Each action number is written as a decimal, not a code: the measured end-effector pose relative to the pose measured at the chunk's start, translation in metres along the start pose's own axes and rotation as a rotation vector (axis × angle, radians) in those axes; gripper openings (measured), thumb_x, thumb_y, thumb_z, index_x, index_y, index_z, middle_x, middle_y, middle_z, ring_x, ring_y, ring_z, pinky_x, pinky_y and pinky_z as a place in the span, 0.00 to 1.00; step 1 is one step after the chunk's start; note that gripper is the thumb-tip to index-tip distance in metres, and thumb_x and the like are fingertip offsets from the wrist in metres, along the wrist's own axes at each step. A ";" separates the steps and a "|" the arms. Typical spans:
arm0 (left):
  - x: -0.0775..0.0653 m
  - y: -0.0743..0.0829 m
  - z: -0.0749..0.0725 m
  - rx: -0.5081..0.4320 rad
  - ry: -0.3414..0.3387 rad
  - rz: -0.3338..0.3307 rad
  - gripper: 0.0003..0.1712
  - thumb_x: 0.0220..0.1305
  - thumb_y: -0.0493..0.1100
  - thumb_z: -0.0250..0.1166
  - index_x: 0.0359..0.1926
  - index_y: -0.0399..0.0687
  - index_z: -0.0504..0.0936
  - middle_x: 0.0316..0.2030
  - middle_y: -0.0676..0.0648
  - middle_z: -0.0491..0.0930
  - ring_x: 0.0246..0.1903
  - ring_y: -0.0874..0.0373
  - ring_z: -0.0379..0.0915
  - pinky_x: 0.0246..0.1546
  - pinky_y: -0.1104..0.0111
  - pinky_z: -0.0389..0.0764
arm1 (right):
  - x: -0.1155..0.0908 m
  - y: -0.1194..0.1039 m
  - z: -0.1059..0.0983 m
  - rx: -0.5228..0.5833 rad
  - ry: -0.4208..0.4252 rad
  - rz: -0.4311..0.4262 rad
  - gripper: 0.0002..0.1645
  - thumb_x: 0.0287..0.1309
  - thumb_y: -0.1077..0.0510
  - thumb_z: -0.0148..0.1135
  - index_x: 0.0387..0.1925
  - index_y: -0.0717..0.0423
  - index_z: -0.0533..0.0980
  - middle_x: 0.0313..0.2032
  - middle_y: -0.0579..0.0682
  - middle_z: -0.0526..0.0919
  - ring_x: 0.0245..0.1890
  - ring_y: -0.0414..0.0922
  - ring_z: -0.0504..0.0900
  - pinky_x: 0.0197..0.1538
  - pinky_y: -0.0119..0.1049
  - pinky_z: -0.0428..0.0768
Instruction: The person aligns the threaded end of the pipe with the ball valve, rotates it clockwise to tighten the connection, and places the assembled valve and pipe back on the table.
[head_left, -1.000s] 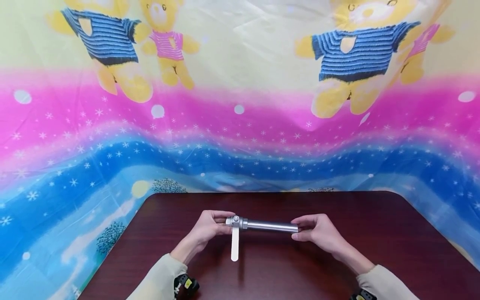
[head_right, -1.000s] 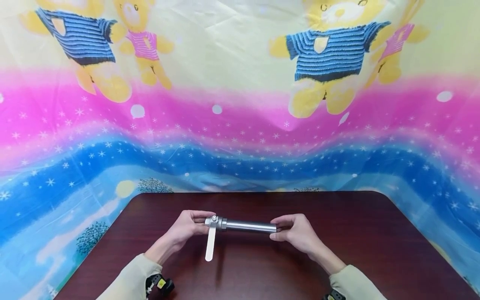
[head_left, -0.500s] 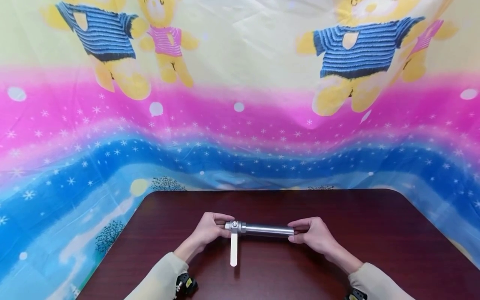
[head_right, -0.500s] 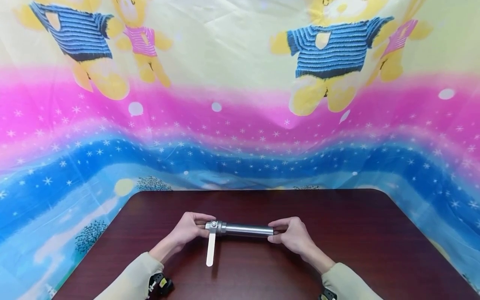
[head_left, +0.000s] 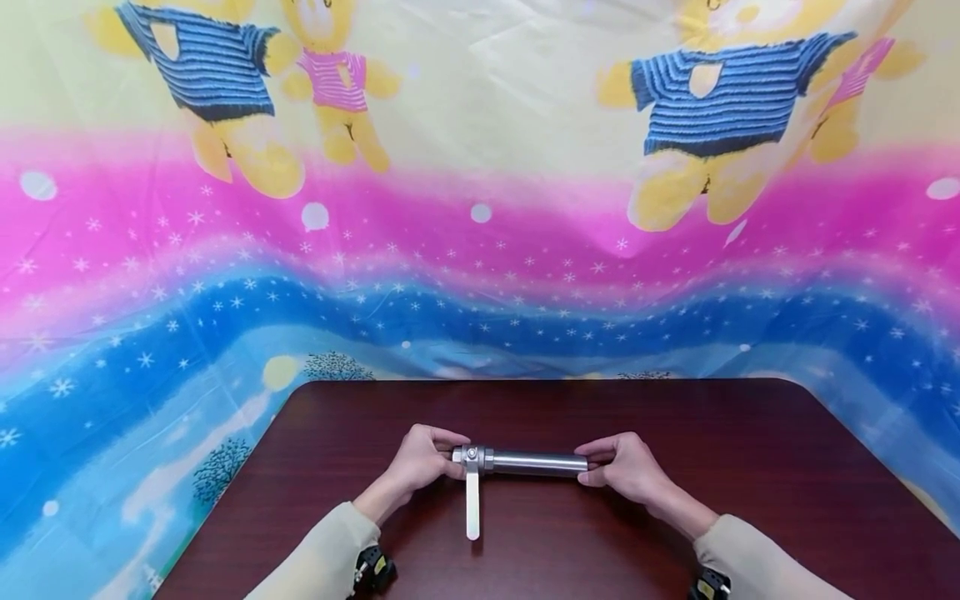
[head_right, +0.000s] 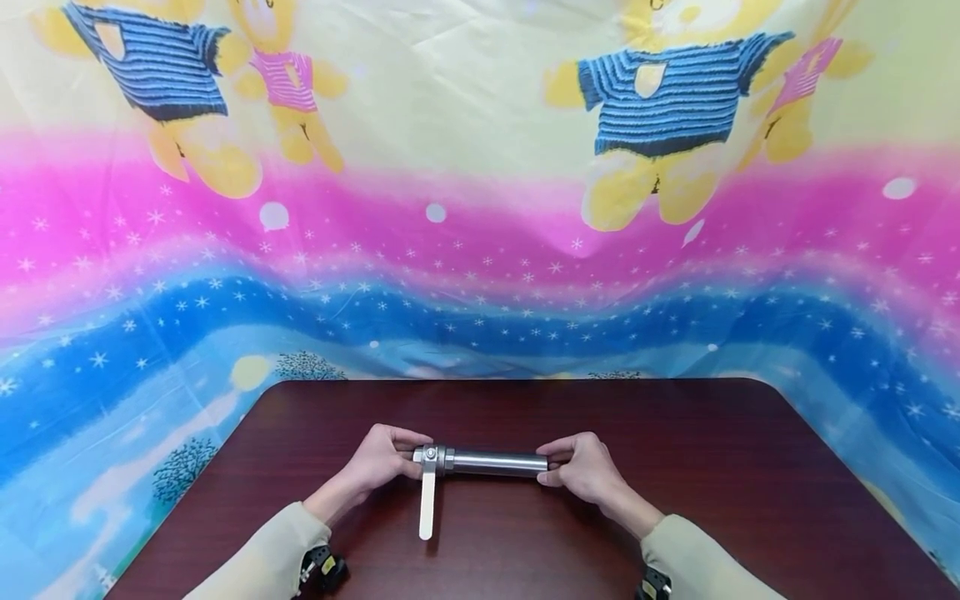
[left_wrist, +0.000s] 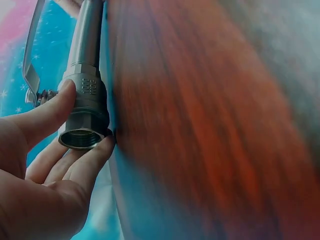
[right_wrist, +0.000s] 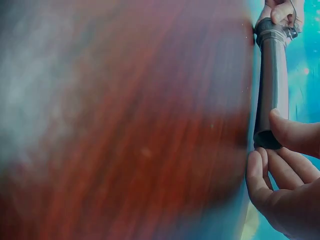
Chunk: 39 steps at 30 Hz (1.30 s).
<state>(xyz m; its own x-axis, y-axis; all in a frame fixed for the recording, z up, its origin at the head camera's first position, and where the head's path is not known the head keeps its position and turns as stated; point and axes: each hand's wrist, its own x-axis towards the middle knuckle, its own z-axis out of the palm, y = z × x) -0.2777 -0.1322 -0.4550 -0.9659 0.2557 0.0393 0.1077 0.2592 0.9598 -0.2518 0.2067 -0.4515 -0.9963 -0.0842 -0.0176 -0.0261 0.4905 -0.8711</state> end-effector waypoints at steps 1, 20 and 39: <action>0.000 0.000 0.000 0.020 0.002 0.003 0.29 0.40 0.19 0.75 0.50 0.29 0.89 0.42 0.35 0.88 0.46 0.51 0.86 0.40 0.68 0.84 | 0.000 0.000 0.000 -0.007 0.000 0.001 0.23 0.45 0.68 0.83 0.47 0.62 0.89 0.38 0.53 0.90 0.41 0.46 0.87 0.41 0.39 0.84; 0.004 0.006 -0.007 0.335 -0.017 0.017 0.29 0.35 0.26 0.85 0.45 0.41 0.93 0.40 0.44 0.90 0.40 0.59 0.87 0.43 0.63 0.84 | 0.003 0.002 -0.002 0.039 -0.053 0.022 0.24 0.49 0.68 0.81 0.51 0.64 0.87 0.46 0.57 0.89 0.47 0.52 0.87 0.46 0.43 0.86; 0.000 0.010 -0.019 0.247 -0.127 0.000 0.34 0.45 0.25 0.82 0.57 0.31 0.86 0.50 0.37 0.88 0.50 0.44 0.87 0.47 0.59 0.87 | 0.004 0.002 -0.012 0.176 -0.059 0.038 0.30 0.54 0.67 0.78 0.59 0.70 0.81 0.54 0.64 0.86 0.49 0.54 0.88 0.50 0.45 0.86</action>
